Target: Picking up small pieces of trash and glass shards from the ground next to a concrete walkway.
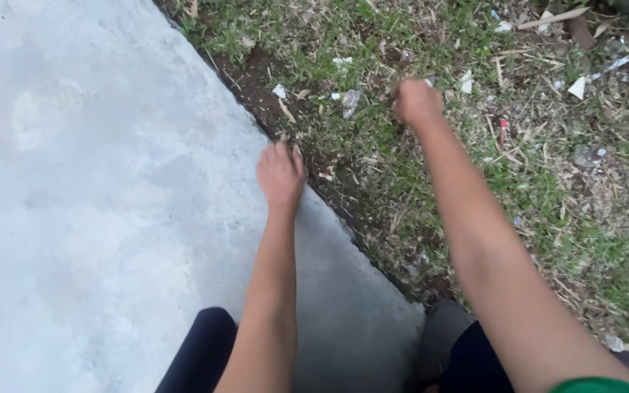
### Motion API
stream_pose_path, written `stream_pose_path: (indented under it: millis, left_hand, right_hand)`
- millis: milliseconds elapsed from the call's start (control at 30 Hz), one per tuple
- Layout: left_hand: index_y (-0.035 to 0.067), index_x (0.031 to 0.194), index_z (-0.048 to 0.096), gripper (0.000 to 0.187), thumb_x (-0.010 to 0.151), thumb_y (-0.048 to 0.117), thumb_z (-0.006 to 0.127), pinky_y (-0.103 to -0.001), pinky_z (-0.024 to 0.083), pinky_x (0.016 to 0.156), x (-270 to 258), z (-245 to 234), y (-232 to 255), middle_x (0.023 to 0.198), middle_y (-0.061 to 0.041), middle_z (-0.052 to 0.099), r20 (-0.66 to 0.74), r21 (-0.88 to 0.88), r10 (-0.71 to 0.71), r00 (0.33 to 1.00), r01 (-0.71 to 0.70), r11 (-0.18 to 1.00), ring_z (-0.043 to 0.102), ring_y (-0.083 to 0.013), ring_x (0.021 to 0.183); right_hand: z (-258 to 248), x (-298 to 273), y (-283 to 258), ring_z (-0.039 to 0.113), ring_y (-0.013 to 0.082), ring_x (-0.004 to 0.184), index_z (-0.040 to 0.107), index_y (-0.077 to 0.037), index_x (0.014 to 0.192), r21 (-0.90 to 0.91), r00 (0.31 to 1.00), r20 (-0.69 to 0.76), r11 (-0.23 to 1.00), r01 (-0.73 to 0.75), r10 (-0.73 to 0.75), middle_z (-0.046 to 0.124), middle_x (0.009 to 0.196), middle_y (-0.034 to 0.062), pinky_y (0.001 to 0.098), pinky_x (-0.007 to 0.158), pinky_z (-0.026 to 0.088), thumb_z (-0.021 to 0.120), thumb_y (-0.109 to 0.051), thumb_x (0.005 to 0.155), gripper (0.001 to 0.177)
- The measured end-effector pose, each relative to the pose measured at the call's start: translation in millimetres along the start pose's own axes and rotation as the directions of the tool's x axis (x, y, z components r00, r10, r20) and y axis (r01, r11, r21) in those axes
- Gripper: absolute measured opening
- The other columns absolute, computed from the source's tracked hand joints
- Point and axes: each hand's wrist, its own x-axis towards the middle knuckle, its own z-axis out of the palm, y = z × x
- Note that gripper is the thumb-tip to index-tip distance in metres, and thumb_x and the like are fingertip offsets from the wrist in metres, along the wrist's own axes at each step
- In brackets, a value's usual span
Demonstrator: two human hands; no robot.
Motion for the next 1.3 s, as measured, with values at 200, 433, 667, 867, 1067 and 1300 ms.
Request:
stream_pose_path:
  millis: [200,433,667,867,1067,1300]
  left_hand:
    - [0.009,0.097,0.060,0.023,0.094,0.031,0.062,-0.047,0.047,0.075,-17,-4,-16,0.100,-0.013,0.058,-0.012,0.034,0.020,1.000,-0.020,0.999,0.058,-0.0331,0.097]
    - [0.011,0.094,0.060,0.020,0.096,0.031,0.061,-0.044,0.044,0.078,-20,-7,-15,0.098,-0.010,0.056,-0.036,0.017,0.009,0.999,-0.008,1.000,0.056,-0.0299,0.095]
    - [0.012,0.103,0.062,0.014,0.102,0.025,0.055,-0.043,0.044,0.077,-20,0,-19,0.098,-0.007,0.057,-0.040,-0.004,-0.002,0.999,0.002,1.000,0.057,-0.0277,0.094]
    - [0.017,0.113,0.064,0.019,0.098,0.015,0.052,-0.042,0.046,0.077,-23,8,-27,0.099,-0.006,0.058,-0.078,-0.029,0.057,0.995,-0.060,0.998,0.059,-0.0263,0.095]
    - [0.015,0.111,0.063,0.014,0.100,0.017,0.055,-0.044,0.046,0.076,-19,2,-21,0.099,-0.007,0.059,-0.056,-0.033,0.019,0.998,-0.021,0.999,0.060,-0.0268,0.094]
    - [0.014,0.111,0.062,0.015,0.099,0.019,0.056,-0.043,0.046,0.077,-20,2,-22,0.100,-0.007,0.059,-0.050,-0.063,0.014,0.999,-0.017,0.998,0.060,-0.0275,0.096]
  right_hand:
    - [65,28,-7,0.066,0.0413,0.107,0.070,-0.018,0.120,-0.084,0.927,-0.222,0.953,0.290,-0.302,0.059,0.137,0.0196,0.0557,0.084,0.055,0.082,-0.021,0.072,0.049]
    - [60,33,7,0.072,0.0359,0.094,0.076,-0.011,0.099,0.123,0.977,-0.184,0.984,0.128,-0.104,0.075,0.103,0.0174,0.0478,0.085,0.057,0.076,-0.012,0.084,0.016]
    - [59,42,13,0.076,0.0202,0.095,0.079,-0.014,0.100,0.409,0.984,-0.114,0.909,-0.081,0.139,0.080,0.107,0.0057,0.0356,0.088,0.058,0.072,-0.006,0.087,0.017]
    - [11,-13,-76,0.045,0.0297,0.132,0.056,-0.018,0.142,0.025,0.917,-0.098,0.921,0.390,-0.386,0.048,0.148,0.0052,0.0407,0.090,0.054,0.090,-0.027,0.070,0.081]
    - [39,-8,-84,0.042,0.0293,0.136,0.064,-0.016,0.128,-0.149,0.950,-0.148,0.956,0.254,-0.276,0.055,0.134,0.0045,0.0519,0.111,0.040,0.093,-0.039,0.068,0.071]
    - [4,-21,-73,0.043,0.0317,0.130,0.062,-0.014,0.129,0.016,0.981,-0.066,0.983,0.185,-0.183,0.051,0.135,0.0123,0.0485,0.109,0.041,0.098,-0.041,0.061,0.082]
